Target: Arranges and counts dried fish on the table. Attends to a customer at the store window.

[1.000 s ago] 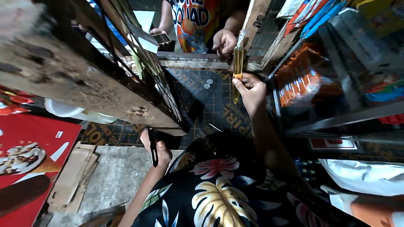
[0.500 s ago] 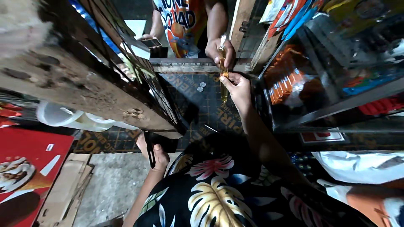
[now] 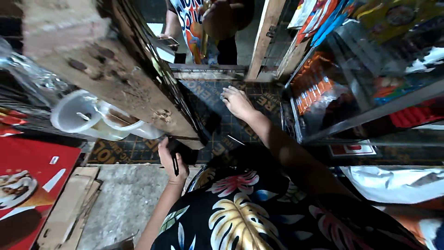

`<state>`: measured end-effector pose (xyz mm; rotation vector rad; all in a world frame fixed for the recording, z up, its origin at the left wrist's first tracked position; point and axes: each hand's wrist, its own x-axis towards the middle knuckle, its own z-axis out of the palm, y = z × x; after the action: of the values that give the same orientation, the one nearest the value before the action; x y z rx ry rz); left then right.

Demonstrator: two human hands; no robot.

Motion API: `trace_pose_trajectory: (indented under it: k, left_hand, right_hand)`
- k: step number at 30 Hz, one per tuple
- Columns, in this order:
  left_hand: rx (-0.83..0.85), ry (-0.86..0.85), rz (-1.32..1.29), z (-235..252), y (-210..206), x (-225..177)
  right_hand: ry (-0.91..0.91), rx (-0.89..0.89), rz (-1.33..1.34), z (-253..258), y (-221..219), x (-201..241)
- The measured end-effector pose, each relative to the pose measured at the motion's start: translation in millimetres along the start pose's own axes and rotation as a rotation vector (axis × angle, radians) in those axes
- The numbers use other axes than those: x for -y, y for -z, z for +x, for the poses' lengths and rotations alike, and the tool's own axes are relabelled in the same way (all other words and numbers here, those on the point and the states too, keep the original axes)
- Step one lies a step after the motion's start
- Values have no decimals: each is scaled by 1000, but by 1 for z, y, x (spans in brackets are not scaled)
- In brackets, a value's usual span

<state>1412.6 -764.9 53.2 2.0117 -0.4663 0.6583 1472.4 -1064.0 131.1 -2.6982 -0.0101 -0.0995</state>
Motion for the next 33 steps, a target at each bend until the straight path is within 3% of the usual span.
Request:
trace_pose_trajectory:
  k: [3, 7, 10, 12, 14, 16, 21, 23, 26, 28, 29, 31, 33]
  left_hand:
    - [28, 114, -235, 2, 3, 2]
    - [66, 192, -603, -4, 28, -13]
    - [390, 260, -755, -21, 53, -22]
    - [679, 486, -813, -30, 65, -22]
    - [859, 790, -727, -27, 69, -24]
    - [920, 943, -723, -19, 65, -22]
    - [1089, 1323, -1110, -9, 43, -24]
    - [1144, 1315, -1224, -8, 37, -29]
    - [1185, 942, -1169, -11, 39, -35]
    - [1208, 895, -1179, -14, 39, -32]
    - [1203, 913, -1203, -16, 38, -27]
    - [1177, 1106, -1222, -15, 37, -23]
    - [1167, 1083, -1137, -7, 45, -20]
  right_hand:
    - [-25, 163, -152, 1, -2, 4]
    - [-35, 244, -219, -17, -2, 16]
    - [-1, 232, -230, -35, -10, 37]
    - [24, 235, -225, -50, -18, 55]
    - [47, 235, -215, -67, -25, 70]
    - [53, 237, -240, -87, -29, 83]
    - [77, 99, -243, -142, -51, 102]
    - [135, -10, -138, -171, -61, 109]
    - [312, -159, 11, -209, -79, 122]
    - [384, -208, 59, -215, -82, 130]
    - [369, -198, 86, -213, -75, 133]
    - [211, -125, 110, -203, -55, 131]
    - [43, -175, 38, -187, -46, 118]
